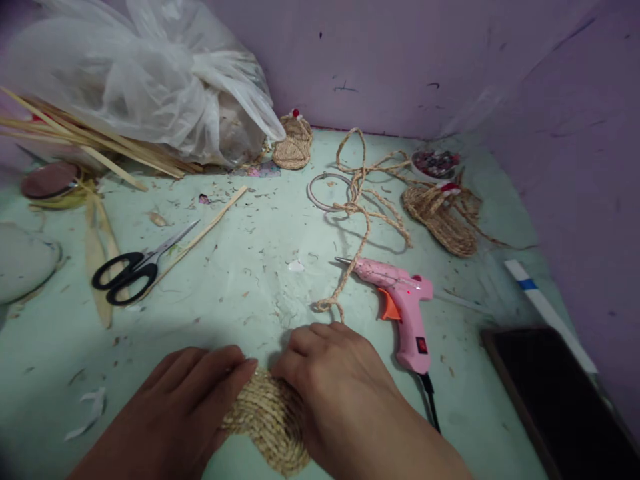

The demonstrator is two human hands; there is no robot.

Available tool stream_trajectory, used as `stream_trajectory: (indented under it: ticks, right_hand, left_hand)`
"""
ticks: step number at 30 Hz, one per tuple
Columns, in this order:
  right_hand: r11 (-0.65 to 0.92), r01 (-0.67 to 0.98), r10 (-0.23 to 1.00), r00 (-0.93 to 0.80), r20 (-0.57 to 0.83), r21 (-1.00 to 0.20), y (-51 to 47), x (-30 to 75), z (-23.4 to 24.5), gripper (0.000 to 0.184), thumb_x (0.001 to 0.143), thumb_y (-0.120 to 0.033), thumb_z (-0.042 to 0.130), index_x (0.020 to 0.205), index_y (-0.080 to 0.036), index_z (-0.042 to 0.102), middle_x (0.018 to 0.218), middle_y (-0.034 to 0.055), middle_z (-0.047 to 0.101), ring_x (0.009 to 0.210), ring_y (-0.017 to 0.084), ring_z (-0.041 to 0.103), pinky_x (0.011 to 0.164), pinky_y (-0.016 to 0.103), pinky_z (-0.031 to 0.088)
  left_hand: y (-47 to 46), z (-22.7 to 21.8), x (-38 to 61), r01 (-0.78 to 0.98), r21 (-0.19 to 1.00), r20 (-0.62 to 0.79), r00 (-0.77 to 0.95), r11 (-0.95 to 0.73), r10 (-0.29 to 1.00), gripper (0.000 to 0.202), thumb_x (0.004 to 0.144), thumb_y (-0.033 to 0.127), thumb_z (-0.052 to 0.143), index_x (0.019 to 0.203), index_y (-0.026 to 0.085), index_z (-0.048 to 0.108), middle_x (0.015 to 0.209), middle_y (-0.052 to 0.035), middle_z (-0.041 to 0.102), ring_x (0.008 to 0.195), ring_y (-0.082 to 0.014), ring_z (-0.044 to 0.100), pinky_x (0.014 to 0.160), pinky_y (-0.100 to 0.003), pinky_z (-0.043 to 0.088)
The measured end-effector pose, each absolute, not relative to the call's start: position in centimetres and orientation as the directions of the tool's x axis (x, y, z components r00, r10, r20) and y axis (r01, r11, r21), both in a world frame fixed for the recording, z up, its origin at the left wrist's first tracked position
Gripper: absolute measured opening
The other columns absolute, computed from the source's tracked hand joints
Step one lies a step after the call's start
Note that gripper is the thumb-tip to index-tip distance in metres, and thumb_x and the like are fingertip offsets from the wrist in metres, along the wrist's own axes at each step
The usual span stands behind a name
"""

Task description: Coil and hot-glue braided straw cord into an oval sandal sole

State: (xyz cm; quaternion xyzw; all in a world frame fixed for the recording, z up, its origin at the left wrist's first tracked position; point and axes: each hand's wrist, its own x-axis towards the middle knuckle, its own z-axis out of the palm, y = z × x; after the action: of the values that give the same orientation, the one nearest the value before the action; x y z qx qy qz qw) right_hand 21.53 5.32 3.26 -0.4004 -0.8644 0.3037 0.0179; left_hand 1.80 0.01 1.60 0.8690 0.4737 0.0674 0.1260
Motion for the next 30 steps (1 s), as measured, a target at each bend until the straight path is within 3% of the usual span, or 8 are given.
stream_trajectory:
  ticks: [8, 13, 17, 21, 25, 30]
  right_hand:
    - [0.467, 0.722, 0.711, -0.650, -0.268, -0.511, 5.4, 22.5, 3.0, 0.017, 0.071, -0.011, 0.052, 0.075, -0.022, 0.064, 0.075, 0.0030, 0.062, 0.073, 0.020, 0.056, 0.067, 0.035, 0.040]
    - [0.476, 0.709, 0.705, -0.661, -0.256, -0.520, 4.9, 22.9, 3.1, 0.018, 0.073, -0.009, 0.050, 0.079, -0.022, 0.062, 0.077, 0.0024, 0.061, 0.075, 0.020, 0.055, 0.071, 0.037, 0.041]
    - [0.463, 0.731, 0.734, -0.633, -0.244, -0.502, 4.5, 23.3, 3.0, 0.021, 0.069, -0.006, 0.052, 0.080, -0.021, 0.062, 0.080, 0.0038, 0.062, 0.074, 0.020, 0.055, 0.066, 0.034, 0.042]
    - [0.504, 0.722, 0.727, -0.651, -0.218, -0.475, 4.2, 23.6, 2.9, 0.023, 0.065, -0.006, 0.054, 0.080, -0.020, 0.063, 0.079, 0.0038, 0.063, 0.073, 0.020, 0.056, 0.065, 0.033, 0.043]
    - [0.520, 0.706, 0.725, -0.662, -0.188, -0.480, 4.0, 23.8, 2.9, 0.024, 0.065, -0.007, 0.055, 0.082, -0.022, 0.063, 0.079, 0.0017, 0.064, 0.074, 0.020, 0.056, 0.069, 0.033, 0.042]
    - [0.492, 0.707, 0.729, -0.654, -0.204, -0.508, 3.7, 23.9, 3.0, 0.024, 0.067, -0.005, 0.053, 0.082, -0.022, 0.062, 0.079, 0.0008, 0.064, 0.074, 0.018, 0.056, 0.068, 0.031, 0.042]
  left_hand:
    - [0.5, 2.0, 2.1, 0.812, 0.349, -0.058, 0.517, -0.468, 0.854, 0.037, 0.066, 0.011, 0.049, 0.099, 0.023, 0.062, 0.096, -0.0032, 0.067, 0.076, -0.0229, 0.057, 0.069, -0.039, 0.046]
    - [0.3, 2.0, 2.0, 0.779, 0.238, -0.055, 0.607, -0.579, 0.793, 0.035, 0.074, 0.016, 0.050, 0.107, 0.020, 0.060, 0.105, -0.0077, 0.066, 0.084, -0.0253, 0.058, 0.077, -0.041, 0.045]
    - [0.0, 1.7, 2.0, 0.739, 0.148, -0.006, 0.665, -0.657, 0.747, 0.034, 0.078, 0.014, 0.045, 0.109, 0.014, 0.059, 0.107, -0.0113, 0.066, 0.092, -0.0264, 0.057, 0.084, -0.041, 0.043]
    - [-0.1, 1.9, 2.3, 0.735, 0.132, -0.059, 0.675, -0.665, 0.735, 0.036, 0.079, 0.012, 0.042, 0.110, 0.014, 0.059, 0.106, -0.0112, 0.066, 0.092, -0.0271, 0.058, 0.080, -0.043, 0.044]
    - [0.1, 2.1, 2.9, 0.780, 0.117, -0.128, 0.626, -0.615, 0.769, 0.040, 0.076, 0.007, 0.042, 0.109, 0.016, 0.061, 0.108, -0.0090, 0.066, 0.097, -0.0252, 0.056, 0.087, -0.041, 0.042]
    - [0.2, 1.6, 2.7, 0.752, 0.139, -0.127, 0.659, -0.644, 0.742, 0.036, 0.076, 0.018, 0.048, 0.109, 0.017, 0.060, 0.110, -0.0072, 0.066, 0.095, -0.0252, 0.057, 0.088, -0.041, 0.042]
